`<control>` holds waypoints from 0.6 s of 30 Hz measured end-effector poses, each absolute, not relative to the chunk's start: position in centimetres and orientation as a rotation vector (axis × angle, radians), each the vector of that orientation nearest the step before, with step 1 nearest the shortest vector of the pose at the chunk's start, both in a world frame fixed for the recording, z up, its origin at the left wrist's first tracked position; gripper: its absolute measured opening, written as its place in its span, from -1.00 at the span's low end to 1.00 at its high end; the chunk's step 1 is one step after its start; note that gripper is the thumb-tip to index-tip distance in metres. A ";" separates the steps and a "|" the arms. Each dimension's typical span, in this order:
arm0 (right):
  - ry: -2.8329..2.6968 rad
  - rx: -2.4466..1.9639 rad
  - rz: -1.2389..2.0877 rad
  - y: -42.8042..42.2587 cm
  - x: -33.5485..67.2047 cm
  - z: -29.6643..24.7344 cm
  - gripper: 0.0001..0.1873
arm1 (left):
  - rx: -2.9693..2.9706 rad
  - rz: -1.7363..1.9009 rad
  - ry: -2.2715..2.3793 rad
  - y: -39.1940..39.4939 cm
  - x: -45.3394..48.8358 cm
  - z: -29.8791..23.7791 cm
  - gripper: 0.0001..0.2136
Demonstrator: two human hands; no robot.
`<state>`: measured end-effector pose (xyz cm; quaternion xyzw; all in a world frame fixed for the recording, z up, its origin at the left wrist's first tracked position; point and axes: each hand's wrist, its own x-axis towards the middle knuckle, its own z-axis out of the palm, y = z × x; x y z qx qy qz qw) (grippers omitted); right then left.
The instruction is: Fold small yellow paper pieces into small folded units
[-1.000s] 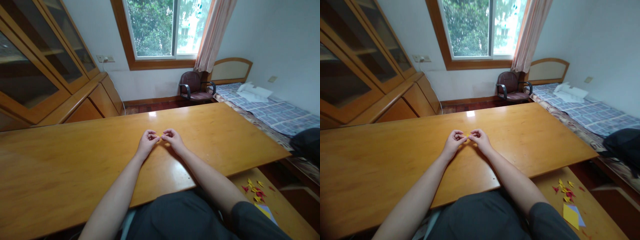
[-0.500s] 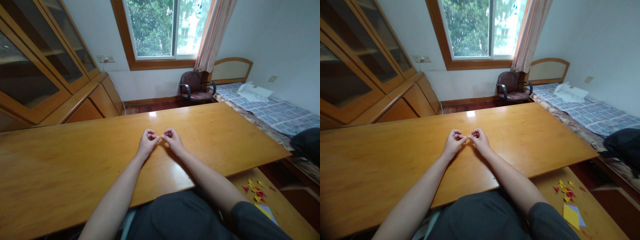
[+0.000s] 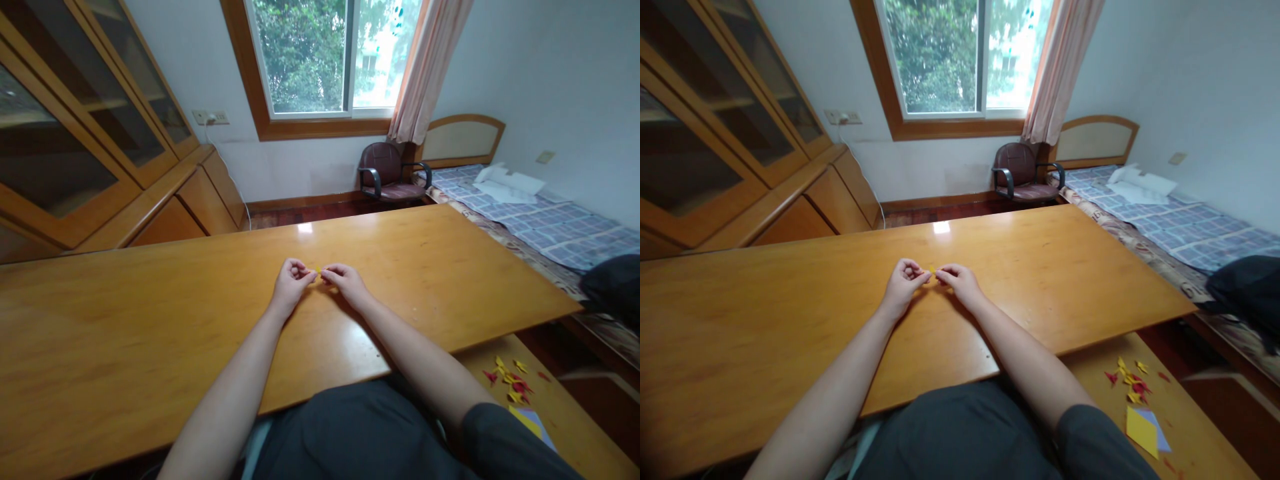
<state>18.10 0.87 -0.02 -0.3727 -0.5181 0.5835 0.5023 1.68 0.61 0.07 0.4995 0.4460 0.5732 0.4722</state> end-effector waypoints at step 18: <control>-1.199 -0.875 1.359 0.7 18.1 -0.1 -0.71 | 1.013 1.368 0.950 0.8 1.6 -0.3 -0.68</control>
